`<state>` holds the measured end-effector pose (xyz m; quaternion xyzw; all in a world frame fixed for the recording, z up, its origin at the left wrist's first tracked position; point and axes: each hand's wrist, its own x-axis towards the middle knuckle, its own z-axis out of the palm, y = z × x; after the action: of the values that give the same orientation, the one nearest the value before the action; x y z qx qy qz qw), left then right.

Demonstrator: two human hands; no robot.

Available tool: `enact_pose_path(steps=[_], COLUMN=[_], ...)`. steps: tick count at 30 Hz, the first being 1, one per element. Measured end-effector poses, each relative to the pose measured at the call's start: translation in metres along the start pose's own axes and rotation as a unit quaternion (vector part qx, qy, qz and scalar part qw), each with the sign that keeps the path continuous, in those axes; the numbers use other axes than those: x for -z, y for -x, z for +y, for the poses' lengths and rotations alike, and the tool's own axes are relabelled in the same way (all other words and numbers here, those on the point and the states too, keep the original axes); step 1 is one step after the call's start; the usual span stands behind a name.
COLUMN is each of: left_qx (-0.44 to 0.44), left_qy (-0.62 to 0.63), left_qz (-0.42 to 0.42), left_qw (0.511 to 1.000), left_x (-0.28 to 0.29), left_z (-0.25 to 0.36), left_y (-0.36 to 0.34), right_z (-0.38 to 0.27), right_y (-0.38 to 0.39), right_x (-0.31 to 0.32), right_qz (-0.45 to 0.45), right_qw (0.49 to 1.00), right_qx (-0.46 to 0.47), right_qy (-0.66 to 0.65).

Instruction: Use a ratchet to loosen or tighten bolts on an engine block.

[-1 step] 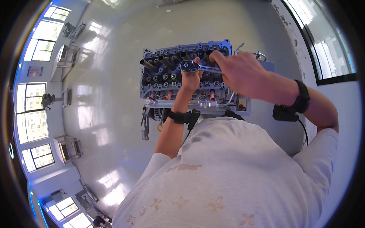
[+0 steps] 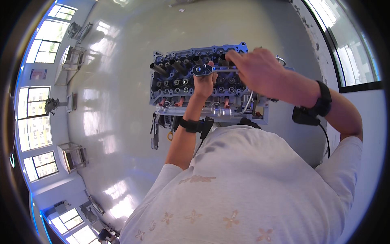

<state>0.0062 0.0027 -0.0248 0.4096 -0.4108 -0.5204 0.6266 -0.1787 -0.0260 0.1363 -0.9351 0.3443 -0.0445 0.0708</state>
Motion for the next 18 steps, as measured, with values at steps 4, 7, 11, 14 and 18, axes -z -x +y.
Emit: enact_pose_path(steps=[4,7,11,14,18], left_qx=[0.022,0.038,0.037,-0.006,-0.045], left_qy=[0.023,-0.086,-0.12,-0.169,-0.205], left_qz=[0.007,0.027,0.04,0.039,0.021], left_qw=[0.999,0.995,0.991,0.985,0.977], left_x=[-0.009,-0.016,-0.022,-0.021,-0.019], left_z=[0.008,0.006,0.009,0.005,0.004], left_y=[-0.007,-0.007,-0.005,0.001,0.004], right_z=[0.059,0.062,0.015,-0.008,0.009], right_y=[-0.066,-0.132,-0.184,-0.191,-0.173], right_x=[-0.015,-0.03,-0.037,-0.041,-0.032], right_qz=[0.044,0.045,0.037,0.072,0.076], right_qw=[0.991,0.975,0.937,0.892,0.905], right_qx=[0.117,0.213,0.345,0.446,0.408], right_qy=[0.037,0.046,0.03,0.028,0.097])
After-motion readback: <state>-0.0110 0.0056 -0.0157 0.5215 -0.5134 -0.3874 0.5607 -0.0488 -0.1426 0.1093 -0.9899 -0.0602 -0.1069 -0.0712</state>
